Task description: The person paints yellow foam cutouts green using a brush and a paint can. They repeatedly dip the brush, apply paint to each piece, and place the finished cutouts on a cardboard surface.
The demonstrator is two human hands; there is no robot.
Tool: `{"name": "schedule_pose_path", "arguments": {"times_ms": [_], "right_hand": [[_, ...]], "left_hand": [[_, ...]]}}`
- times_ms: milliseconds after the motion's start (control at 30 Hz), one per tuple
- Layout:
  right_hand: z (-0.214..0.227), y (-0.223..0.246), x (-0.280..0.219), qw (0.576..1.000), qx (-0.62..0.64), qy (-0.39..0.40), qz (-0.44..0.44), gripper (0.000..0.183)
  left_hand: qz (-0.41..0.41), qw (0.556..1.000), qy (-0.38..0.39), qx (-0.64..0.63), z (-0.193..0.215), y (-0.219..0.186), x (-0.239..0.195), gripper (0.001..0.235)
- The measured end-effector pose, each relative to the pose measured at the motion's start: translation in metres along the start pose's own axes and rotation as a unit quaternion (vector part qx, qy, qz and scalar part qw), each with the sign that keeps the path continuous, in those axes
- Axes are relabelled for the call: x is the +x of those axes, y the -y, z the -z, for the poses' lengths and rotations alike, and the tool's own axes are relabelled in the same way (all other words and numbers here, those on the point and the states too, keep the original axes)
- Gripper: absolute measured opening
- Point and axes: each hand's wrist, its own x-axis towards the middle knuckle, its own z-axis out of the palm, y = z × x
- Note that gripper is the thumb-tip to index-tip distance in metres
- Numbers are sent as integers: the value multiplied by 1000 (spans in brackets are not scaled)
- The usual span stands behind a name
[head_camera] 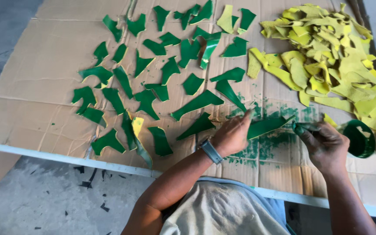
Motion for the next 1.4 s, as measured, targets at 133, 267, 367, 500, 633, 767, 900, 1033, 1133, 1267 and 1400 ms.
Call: {"name": "schedule_pose_path", "arguments": {"times_ms": [133,267,367,500,633,767,900,1033,1133,1267,1400], "right_hand": [[6,-5,0,995,91,-16,-23,14],[8,-20,-5,983,178,-24,-43,16],[10,-28,-7,970,241,-17,-25,12],[-5,-34,-11,913,404,39,-48,12],[-31,-43,-18,907,400,83,-101,14],[-48,-61,-16,900,387,82,-181,12],[-41,-75,-6,835,501,134,-185,13],[-46,-76,4,834,487,141,-219,15],[-42,-74,-8,847,466,134,-218,15],[-50,-65,-1,857,436,146,-235,16],[-44,-57,-3,869,406,163,-232,9]], "left_hand": [[-29,998,-15,-62,6,0,0,79],[30,993,2,-115,19,3,-8,72],[11,993,-76,-91,42,9,-14,75],[78,965,-159,-192,95,37,-35,68],[142,904,-280,-290,148,81,-64,69],[142,849,-413,-296,197,134,-120,59],[93,773,-551,-300,258,201,-172,57],[192,768,-592,-153,304,263,-225,65],[295,758,-562,147,326,315,-257,64],[410,765,-454,203,329,355,-313,85],[349,765,-402,362,327,342,-317,63]]}}
